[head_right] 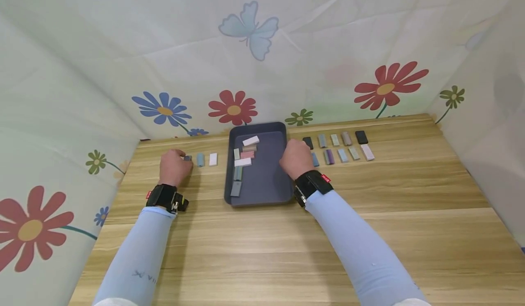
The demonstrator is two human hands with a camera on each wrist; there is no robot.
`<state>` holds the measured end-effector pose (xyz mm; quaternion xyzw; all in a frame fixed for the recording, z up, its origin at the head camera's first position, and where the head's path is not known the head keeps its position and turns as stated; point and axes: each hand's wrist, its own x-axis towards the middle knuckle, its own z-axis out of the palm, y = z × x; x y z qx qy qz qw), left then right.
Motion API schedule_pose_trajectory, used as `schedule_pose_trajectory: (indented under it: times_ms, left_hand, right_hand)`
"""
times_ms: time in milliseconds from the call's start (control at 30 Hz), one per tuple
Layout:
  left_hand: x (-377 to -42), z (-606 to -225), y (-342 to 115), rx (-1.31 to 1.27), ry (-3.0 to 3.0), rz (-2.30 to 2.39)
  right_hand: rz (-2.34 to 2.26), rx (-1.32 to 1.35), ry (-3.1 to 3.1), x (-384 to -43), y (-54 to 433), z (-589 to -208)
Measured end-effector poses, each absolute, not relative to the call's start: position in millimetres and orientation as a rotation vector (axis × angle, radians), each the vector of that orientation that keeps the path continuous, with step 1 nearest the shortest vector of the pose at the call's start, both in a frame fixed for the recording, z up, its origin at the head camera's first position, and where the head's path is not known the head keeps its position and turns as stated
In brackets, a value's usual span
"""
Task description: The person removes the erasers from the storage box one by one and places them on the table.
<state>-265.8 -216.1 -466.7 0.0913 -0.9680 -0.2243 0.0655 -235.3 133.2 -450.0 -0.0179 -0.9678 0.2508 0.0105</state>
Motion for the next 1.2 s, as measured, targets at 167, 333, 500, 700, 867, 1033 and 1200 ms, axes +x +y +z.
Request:
schedule_pose_trajectory:
  times_ms: [167, 333, 500, 700, 867, 1033, 1200]
  left_hand:
    - [-257.6, -446.7, -195.4, 0.223, -2.882, -0.623]
    - [-242.2, -415.5, -158.8, 0.067, -2.836, -0.562]
    - [-220.0, -395.8, -116.4, -0.061, -2.888, -0.537]
    - [-194.1, -398.9, -72.3, -0.207, -3.019, -0.525]
    - [-180.3, -415.9, -48.2, -0.297, -3.090, -0.280]
    - [-178.3, -430.3, -40.3, -0.248, -3.139, -0.116]
    - [-181.9, -438.7, -40.1, -0.171, -3.235, -0.059]
  right_hand:
    - [0.776, -0.069, -3.030, -235.5, 134.0, -449.2]
    - [0.778, -0.086, -3.042, -236.0, 135.1, -448.9]
    - [0.784, -0.090, -3.046, -235.8, 135.4, -448.1]
    - [0.776, -0.082, -3.042, -235.9, 135.8, -446.3]
    - [0.756, -0.070, -3.035, -237.2, 136.0, -448.2]
    - [0.762, -0.047, -3.035, -237.9, 134.8, -451.4]
    - [0.764, -0.049, -3.033, -237.3, 134.1, -450.7]
